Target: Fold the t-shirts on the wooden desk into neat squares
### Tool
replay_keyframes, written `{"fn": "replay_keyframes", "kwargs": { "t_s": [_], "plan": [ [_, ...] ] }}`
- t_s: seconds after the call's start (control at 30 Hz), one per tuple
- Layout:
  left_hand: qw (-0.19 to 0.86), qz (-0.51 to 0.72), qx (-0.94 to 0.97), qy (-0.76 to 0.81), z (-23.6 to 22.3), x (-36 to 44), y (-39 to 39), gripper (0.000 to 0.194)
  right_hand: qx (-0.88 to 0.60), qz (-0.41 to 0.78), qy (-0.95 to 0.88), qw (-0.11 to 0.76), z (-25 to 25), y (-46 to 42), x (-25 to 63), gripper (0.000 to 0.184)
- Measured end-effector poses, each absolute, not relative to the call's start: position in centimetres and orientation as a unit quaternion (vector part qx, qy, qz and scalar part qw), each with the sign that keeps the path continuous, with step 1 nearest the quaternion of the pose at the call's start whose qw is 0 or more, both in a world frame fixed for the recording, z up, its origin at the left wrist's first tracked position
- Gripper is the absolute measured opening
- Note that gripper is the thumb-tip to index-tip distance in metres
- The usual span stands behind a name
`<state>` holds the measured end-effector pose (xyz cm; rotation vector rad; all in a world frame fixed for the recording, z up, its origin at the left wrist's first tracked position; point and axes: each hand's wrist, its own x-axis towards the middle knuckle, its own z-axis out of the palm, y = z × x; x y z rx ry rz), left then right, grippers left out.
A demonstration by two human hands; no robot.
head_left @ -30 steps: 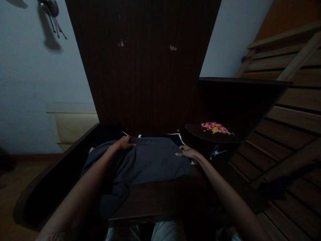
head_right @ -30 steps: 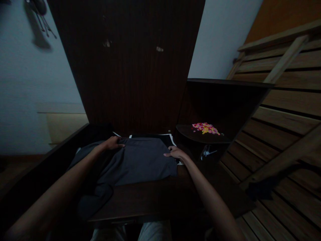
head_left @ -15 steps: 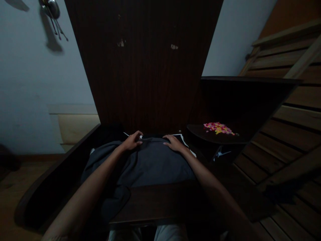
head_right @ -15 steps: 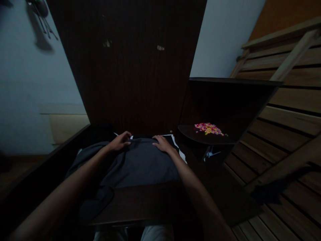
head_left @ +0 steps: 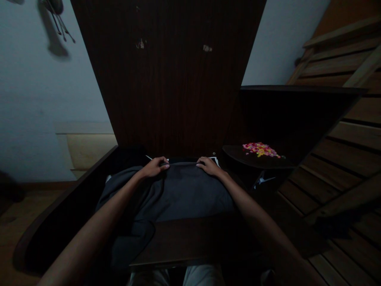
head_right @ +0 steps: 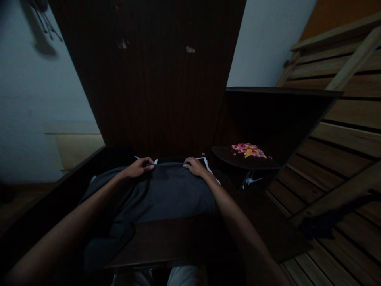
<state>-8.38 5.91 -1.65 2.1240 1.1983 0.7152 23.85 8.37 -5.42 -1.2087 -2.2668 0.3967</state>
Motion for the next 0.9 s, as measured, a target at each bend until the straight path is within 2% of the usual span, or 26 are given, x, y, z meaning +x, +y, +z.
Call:
{"fn": "replay_keyframes", "kwargs": {
  "t_s": [0.23, 0.33, 0.43, 0.57, 0.7, 0.83, 0.9],
  "plan": [
    [0.421, 0.340, 0.723, 0.429, -2.7, -8.3, 6.3, 0.044, -0.460, 0.236, -0.787, 0.337, -5.8, 8.4, 24.3, 0.018],
    [0.483, 0.342, 0.684, 0.427, -2.4, -8.4, 6.2, 0.054, -0.487, 0.303, -0.750, 0.329, -5.5, 8.5, 24.8, 0.033],
    [0.516, 0.302, 0.676, 0.431, -1.8, -8.8, 6.0, 0.054, -0.512, 0.364, -0.718, 0.301, -4.8, 8.2, 25.4, 0.033],
    [0.530, 0.256, 0.678, 0.440, -1.5, -9.4, 5.4, 0.043, -0.513, 0.426, -0.672, 0.322, -4.3, 7.2, 25.9, 0.041],
    [0.554, 0.270, 0.662, 0.427, -1.5, -9.2, 4.7, 0.049, -0.463, 0.513, -0.610, 0.388, -4.4, 6.2, 25.7, 0.050],
    [0.561, 0.274, 0.651, 0.431, -1.6, -8.7, 5.2, 0.060, -0.464, 0.500, -0.595, 0.425, -4.7, 6.1, 25.2, 0.047],
    [0.508, 0.261, 0.683, 0.455, -2.0, -8.6, 6.3, 0.064, -0.491, 0.479, -0.599, 0.413, -5.1, 6.5, 25.1, 0.043]
  ]
}}
